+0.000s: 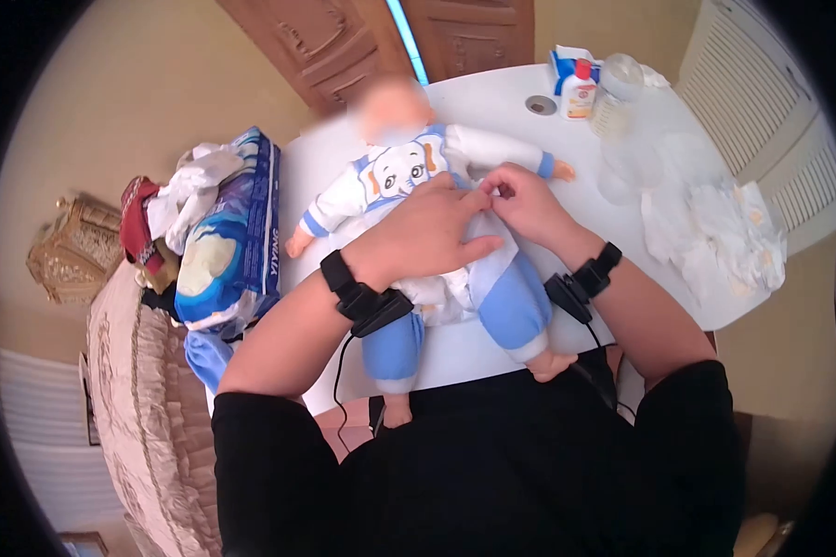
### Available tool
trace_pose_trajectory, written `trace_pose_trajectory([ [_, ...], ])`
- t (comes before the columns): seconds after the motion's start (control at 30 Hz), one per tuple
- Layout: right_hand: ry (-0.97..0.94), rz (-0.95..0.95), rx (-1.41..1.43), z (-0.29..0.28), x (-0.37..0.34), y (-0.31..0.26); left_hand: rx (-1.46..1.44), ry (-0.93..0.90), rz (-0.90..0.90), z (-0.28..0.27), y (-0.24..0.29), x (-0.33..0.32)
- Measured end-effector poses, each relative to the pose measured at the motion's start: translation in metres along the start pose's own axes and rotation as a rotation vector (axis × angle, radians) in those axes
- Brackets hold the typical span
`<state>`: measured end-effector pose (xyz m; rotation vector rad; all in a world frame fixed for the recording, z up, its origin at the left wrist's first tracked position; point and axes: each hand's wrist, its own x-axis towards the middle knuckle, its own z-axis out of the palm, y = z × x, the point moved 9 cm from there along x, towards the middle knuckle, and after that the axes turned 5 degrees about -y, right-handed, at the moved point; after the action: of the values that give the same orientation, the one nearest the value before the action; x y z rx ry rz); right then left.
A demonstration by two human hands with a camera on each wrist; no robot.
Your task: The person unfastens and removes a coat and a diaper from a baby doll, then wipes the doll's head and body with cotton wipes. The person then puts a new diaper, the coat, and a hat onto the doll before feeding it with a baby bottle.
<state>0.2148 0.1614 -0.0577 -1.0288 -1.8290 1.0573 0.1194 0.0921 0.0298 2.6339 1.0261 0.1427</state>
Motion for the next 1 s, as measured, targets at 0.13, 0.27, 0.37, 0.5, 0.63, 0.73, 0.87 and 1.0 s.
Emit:
trace_pose_trajectory([
  [0.13,0.04,-0.078,0.049,-0.003,-0.011,-0.024,-0.052,0.132,0.016,-0.001,-0.012,-0.003],
  [0.27,0.016,-0.106,-0.174,0.004,-0.026,-0.061,-0.429,0.109,-0.064,-0.006,-0.032,-0.007],
  [0.37,0.0,-0.187,-0.209,0.012,-0.03,-0.078,-0.835,0.229,0.013,-0.013,-0.049,-0.02],
  [0.5,0.003,-0.223,-0.285,0.017,-0.03,-0.083,-0.938,0.53,-0.082,-0.034,-0.086,-0.071],
  [0.63,0.002,-0.207,-0.253,0.018,-0.03,-0.08,-0.699,0.562,-0.499,-0.013,-0.121,-0.124],
  [0.73,0.039,-0.121,-0.073,0.016,-0.025,-0.068,-0.666,0.393,-0.659,0.02,-0.125,-0.14],
  [0.87,0.069,0.1,0.266,0.01,-0.014,-0.027,-0.909,0.466,-0.606,0.03,-0.13,-0.145],
  [1.0,0.043,0.238,0.218,0.013,-0.006,-0.005,-0.82,0.419,-0.595,0.031,-0.132,-0.142],
])
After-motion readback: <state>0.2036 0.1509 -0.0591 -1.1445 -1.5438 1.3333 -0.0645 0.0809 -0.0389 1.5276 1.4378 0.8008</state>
